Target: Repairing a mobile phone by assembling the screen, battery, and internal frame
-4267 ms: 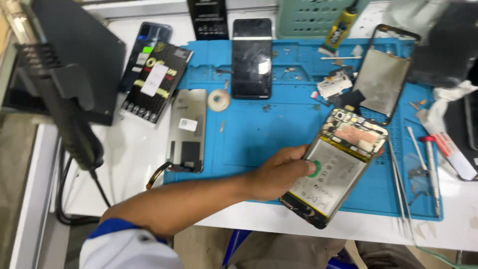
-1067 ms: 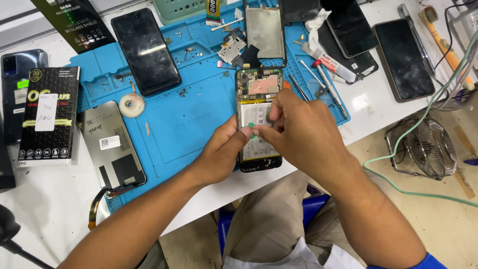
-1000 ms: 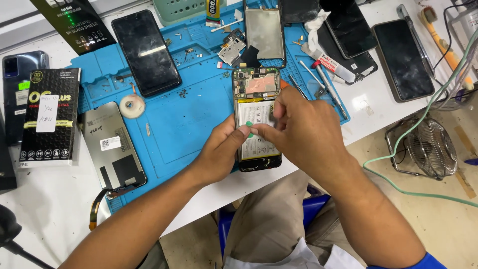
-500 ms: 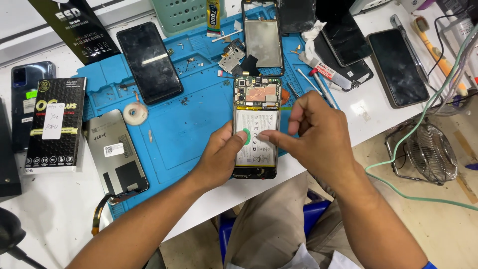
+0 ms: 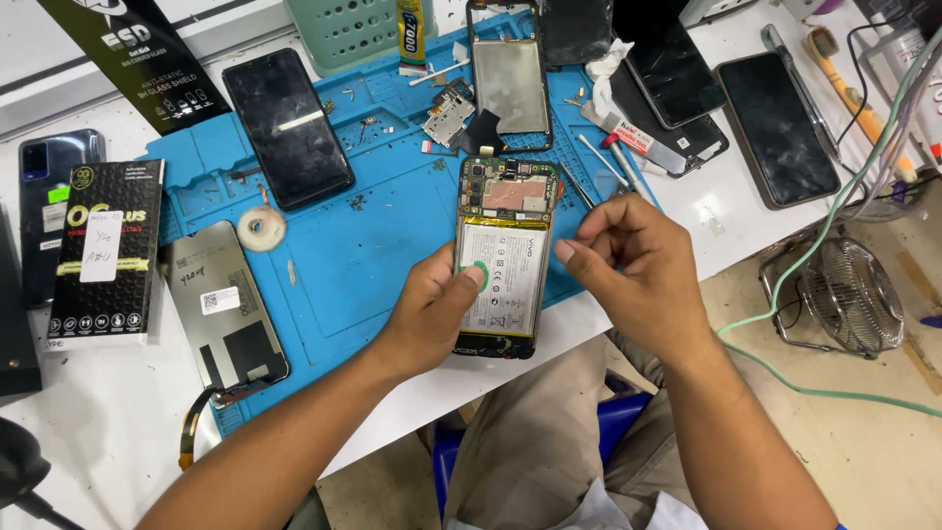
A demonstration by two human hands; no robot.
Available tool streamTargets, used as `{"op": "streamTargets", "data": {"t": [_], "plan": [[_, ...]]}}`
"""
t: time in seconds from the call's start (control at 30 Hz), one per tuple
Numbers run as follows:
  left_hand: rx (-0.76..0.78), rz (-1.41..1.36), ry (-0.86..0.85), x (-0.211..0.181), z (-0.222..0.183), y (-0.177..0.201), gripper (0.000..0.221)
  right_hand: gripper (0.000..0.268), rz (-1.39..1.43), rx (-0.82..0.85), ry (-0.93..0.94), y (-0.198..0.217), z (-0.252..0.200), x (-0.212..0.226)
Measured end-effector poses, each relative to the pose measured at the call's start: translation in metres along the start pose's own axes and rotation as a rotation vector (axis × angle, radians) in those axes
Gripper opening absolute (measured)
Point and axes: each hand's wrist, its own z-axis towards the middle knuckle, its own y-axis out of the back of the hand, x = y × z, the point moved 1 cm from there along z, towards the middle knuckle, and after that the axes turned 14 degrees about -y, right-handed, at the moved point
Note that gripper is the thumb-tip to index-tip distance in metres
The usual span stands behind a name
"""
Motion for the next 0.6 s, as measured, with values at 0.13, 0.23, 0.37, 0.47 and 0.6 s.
{"op": "streamTargets", "data": {"t": [0.13,0.23,0.37,0.47,0.6], "plan": [[0.055,-0.001,-0.133,-0.014,0.003,-0.001,0.032,0.016,0.095,-0.030,0.111,-0.008,0.011,-0.023],[0.082,0.012,-0.146,-0.014,0.003,-0.003,0.033,0.017,0.079,-0.019,0.114,-0.013,0.010,-0.023],[0.099,0.038,-0.162,-0.012,0.003,-0.004,0.034,0.017,0.083,-0.031,0.107,-0.015,0.011,-0.027],[0.109,0.038,-0.170,-0.011,0.001,-0.004,0.032,0.018,0.115,-0.028,0.077,-0.013,0.013,-0.031],[0.138,0.082,-0.171,-0.015,0.001,-0.007,0.033,0.019,0.177,-0.004,0.044,-0.014,0.014,-0.033]]}}
